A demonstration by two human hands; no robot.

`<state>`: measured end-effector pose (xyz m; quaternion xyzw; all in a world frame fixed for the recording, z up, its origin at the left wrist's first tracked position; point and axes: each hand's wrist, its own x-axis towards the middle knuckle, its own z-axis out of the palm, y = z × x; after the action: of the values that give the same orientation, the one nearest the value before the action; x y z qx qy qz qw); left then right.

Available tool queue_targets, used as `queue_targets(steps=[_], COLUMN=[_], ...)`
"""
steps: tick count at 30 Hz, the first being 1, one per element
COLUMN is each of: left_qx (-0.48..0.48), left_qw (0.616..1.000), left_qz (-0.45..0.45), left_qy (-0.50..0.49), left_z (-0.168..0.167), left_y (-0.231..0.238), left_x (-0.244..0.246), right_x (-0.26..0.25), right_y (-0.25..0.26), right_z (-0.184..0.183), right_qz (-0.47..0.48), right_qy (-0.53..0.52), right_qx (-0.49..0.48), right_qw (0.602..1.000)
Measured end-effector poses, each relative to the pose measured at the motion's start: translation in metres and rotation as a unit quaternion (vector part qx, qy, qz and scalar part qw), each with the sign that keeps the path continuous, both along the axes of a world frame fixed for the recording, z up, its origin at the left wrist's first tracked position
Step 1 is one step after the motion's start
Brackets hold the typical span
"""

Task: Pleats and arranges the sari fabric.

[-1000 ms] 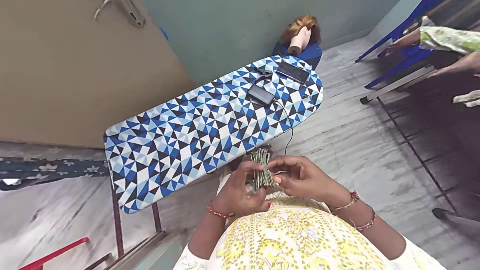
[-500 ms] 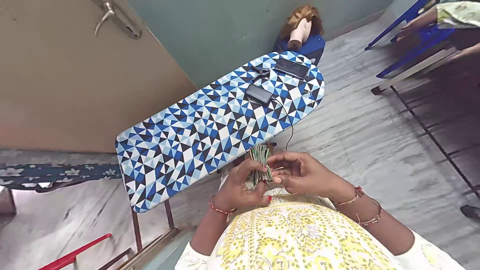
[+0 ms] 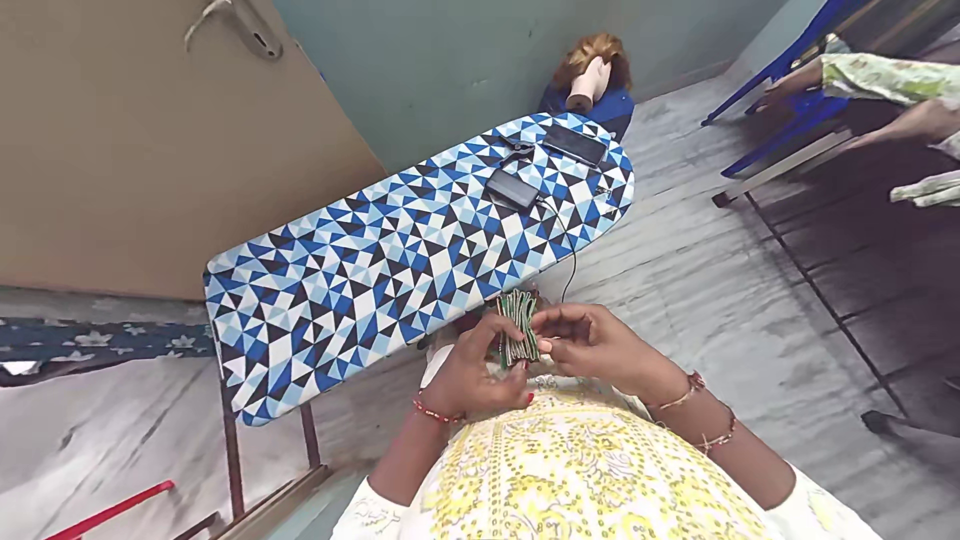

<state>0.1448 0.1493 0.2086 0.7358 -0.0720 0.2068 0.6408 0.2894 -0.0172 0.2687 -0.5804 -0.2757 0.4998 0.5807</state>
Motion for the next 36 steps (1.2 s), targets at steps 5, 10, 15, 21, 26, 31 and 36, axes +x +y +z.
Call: queue_targets(steps=[5, 10, 15, 21, 26, 31, 36], left_qx=[-0.009, -0.013, 0.003, 0.032, 0.045, 0.044, 0.061], left_qw=[1.0, 1.0, 1.0, 0.999, 0.998, 0.999, 0.996], left_qz=[-0.003, -0.005, -0.001, 0.021, 0.038, 0.026, 0.066], left_qy=[-0.01, -0.012, -0.006, 0.004, 0.003, -0.012, 0.003], left_z=[-0.006, -0.009, -0.01, -0.011, -0.008, -0.009, -0.008], left_y=[0.003, 0.007, 0.01, 0.015, 0.027, 0.042, 0.05], left_x=[-0.007, -0.018, -0.031, -0.046, -0.054, -0.055, -0.059], right_x=[-0.011, -0.024, -0.042, -0.052, -0.059, -0.063, -0.062], right_y=[0.001, 0.002, 0.012, 0.025, 0.026, 0.025, 0.024], right_z=[-0.003, -0.007, -0.004, -0.007, -0.006, -0.002, -0.002], right_qz=[-0.016, -0.027, -0.037, -0.024, -0.014, -0.004, 0.0], right_qy=[0.034, 0.031, -0.087, -0.17, -0.178, -0.213, -0.256], right_qx=[0.002, 0.01, -0.006, 0.004, 0.023, 0.015, 0.03], right_qw=[0.999, 0.999, 0.996, 0.985, 0.984, 0.977, 0.966])
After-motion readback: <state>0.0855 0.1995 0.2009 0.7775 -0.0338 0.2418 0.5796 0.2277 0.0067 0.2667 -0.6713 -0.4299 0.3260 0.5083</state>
